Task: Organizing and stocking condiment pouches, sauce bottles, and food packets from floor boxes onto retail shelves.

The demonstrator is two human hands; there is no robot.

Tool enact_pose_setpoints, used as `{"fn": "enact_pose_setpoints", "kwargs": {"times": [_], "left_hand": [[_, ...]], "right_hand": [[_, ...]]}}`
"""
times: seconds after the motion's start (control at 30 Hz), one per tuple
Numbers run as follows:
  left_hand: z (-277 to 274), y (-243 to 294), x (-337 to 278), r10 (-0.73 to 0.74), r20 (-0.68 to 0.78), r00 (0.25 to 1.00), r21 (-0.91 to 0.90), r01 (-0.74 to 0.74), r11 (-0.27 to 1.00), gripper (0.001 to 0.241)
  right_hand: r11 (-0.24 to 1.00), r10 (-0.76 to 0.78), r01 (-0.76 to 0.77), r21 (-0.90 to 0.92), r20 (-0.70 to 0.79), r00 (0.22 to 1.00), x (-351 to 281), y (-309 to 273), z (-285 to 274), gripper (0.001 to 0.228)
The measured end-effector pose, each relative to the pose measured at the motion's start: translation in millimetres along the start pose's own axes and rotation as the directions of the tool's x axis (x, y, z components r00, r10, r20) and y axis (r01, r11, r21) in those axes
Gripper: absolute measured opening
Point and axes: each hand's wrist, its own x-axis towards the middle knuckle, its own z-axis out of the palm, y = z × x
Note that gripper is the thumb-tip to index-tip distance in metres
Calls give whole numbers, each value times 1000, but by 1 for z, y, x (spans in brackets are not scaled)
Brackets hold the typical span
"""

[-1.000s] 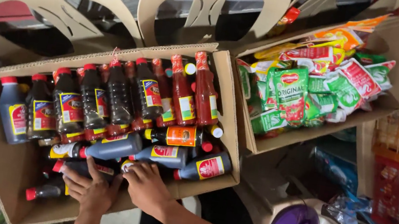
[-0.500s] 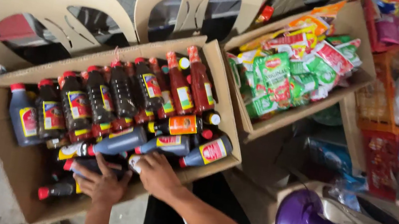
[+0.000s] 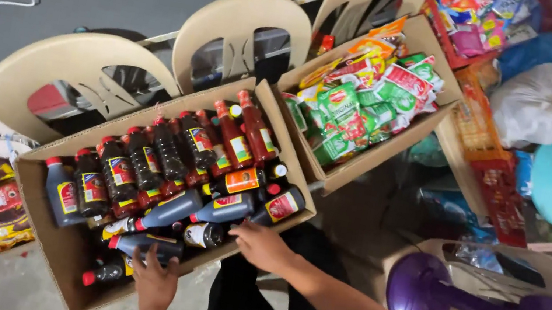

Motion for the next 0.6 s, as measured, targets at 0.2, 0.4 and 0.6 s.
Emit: {"fn": "enact_pose_setpoints", "kwargs": {"times": [0.2,0.4,0.6], "left_hand": [[4,55,-22,130,-155,979,-242,-165,956,54],[43,151,-25,184,-155,971,-431,-234,871,39],[99,291,-13,276,-230,933,-555,-359,751,35]], "right_hand": [[990,73,-46,136,-203,977,-27,11,-62,19],[950,279,-244,193,-181,943,-23,66,-140,23],[964,207,-157,217,-234,950,-15,131,-227,18]]}}
